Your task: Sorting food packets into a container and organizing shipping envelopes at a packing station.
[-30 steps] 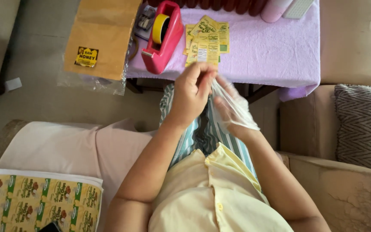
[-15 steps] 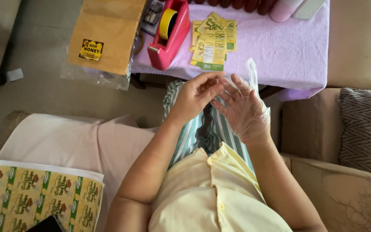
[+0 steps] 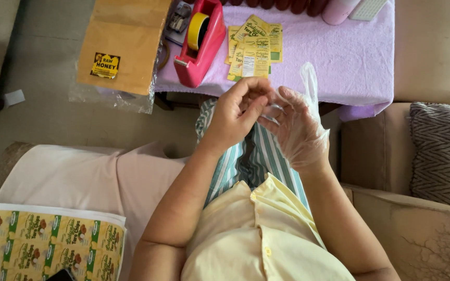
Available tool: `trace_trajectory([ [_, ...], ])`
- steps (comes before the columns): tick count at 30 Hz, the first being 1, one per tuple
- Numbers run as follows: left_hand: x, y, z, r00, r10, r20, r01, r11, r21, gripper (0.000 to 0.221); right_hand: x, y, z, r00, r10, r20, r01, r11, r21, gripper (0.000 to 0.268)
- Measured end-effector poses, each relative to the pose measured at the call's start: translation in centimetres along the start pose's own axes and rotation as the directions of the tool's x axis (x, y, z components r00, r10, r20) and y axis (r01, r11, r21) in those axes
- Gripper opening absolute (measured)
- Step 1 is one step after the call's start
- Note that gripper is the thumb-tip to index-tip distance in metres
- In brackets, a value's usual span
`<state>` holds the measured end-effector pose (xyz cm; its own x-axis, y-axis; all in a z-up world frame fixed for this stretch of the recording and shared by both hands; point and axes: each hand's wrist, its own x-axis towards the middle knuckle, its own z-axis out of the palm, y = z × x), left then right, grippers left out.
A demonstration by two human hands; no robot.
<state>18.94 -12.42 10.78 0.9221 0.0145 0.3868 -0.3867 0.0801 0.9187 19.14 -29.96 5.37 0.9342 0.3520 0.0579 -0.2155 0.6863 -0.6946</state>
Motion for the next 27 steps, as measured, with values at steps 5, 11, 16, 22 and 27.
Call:
trace_trajectory([
  [5,1.5,-0.5,-0.5,0.994,0.104,0.024,-0.107,0.981,0.164,0.008,1.2,-0.2,-1.1,0.998,0.060,0.028,-0.059,0.997,-0.040,0.076],
  [11,3.6,-1.9,-0.3,0.962,0.273,0.016,-0.260,0.896,0.360,0.006,2.7,-2.1,1.1,0.999,-0.004,0.053,0.010,0.994,-0.109,0.069],
  [16,5.0,-3.4,0.0,0.944,0.317,-0.087,-0.263,0.886,0.381,0.006,2.6,-2.9,2.4,0.997,0.025,0.077,-0.016,0.993,-0.120,0.074],
  [22,5.5,-2.5,-1.4,0.985,0.135,-0.111,-0.092,0.942,0.323,0.011,1.8,-4.4,2.2,0.930,0.136,0.341,-0.113,0.990,-0.089,0.075],
  [27,4.4,-1.9,-0.7,0.989,-0.129,-0.069,0.120,0.985,-0.125,0.011,2.0,-4.4,1.8,0.967,0.060,0.248,-0.088,0.991,0.101,0.068],
])
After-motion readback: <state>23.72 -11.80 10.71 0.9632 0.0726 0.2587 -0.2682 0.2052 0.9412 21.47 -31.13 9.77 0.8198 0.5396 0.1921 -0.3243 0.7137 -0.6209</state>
